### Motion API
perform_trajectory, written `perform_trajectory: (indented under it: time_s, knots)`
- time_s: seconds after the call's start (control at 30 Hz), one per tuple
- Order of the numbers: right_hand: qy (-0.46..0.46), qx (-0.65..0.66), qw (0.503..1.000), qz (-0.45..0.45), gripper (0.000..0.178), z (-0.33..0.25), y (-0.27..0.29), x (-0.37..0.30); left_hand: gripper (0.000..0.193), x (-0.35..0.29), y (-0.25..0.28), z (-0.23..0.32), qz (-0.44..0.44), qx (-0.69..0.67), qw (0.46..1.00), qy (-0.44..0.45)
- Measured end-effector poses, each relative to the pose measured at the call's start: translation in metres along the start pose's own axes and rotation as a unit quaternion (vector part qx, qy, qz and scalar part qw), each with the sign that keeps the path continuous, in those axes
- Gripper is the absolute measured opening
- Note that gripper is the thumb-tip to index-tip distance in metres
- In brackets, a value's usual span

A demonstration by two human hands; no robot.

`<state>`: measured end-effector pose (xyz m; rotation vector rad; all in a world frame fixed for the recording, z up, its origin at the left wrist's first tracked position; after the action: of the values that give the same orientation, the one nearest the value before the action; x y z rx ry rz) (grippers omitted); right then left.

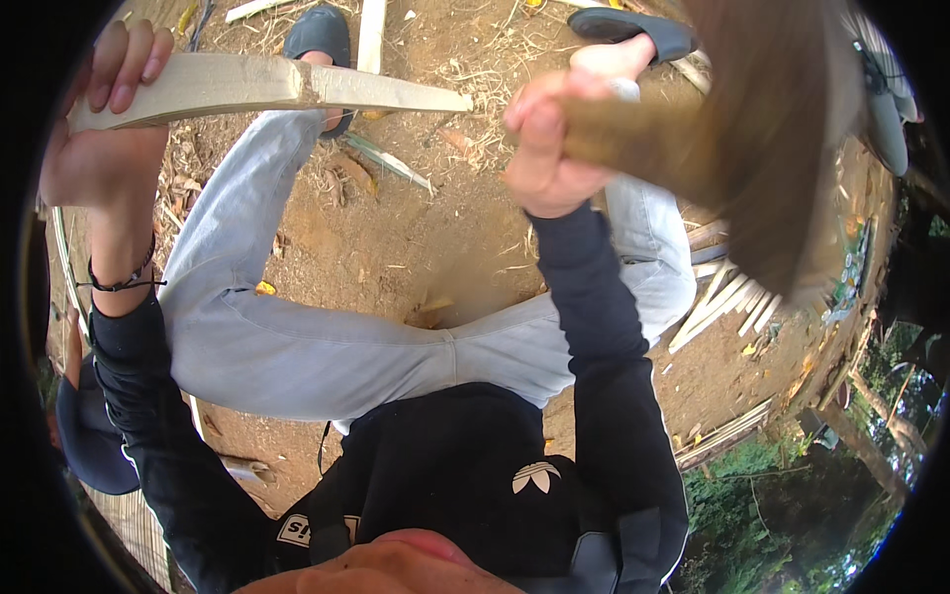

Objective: The person shapes a long bamboo strip by striking it with an axe and peeling away thin layers by hand while sitting on the ground.

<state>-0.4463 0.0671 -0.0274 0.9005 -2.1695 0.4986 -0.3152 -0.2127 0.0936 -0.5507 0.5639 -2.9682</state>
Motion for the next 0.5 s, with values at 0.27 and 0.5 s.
perform_trajectory:
  time_s: [0.27,0.5]
  knots:
    - [-0.679,-0.248,0.646,-0.243,0.021,0.11,0.028,-0.233,0.01,0.005,-0.025,-0.011,0.035,0.007,0.999,-0.041]
    - [-0.593,-0.124,0.782,-0.143,0.02,0.051,0.028,-0.097,0.015,0.005,-0.032,-0.012,0.144,0.013,0.976,-0.163]
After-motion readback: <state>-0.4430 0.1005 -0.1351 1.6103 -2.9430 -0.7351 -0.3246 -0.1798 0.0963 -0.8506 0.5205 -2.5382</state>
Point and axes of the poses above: each hand's wrist, its own x-axis towards the middle knuckle, its own y-axis out of the back of the hand, z = x × y, the point moved 6 cm from there along x, towards the middle knuckle, and after that the axes turned 15 degrees about -z, right-handed, at the moved point
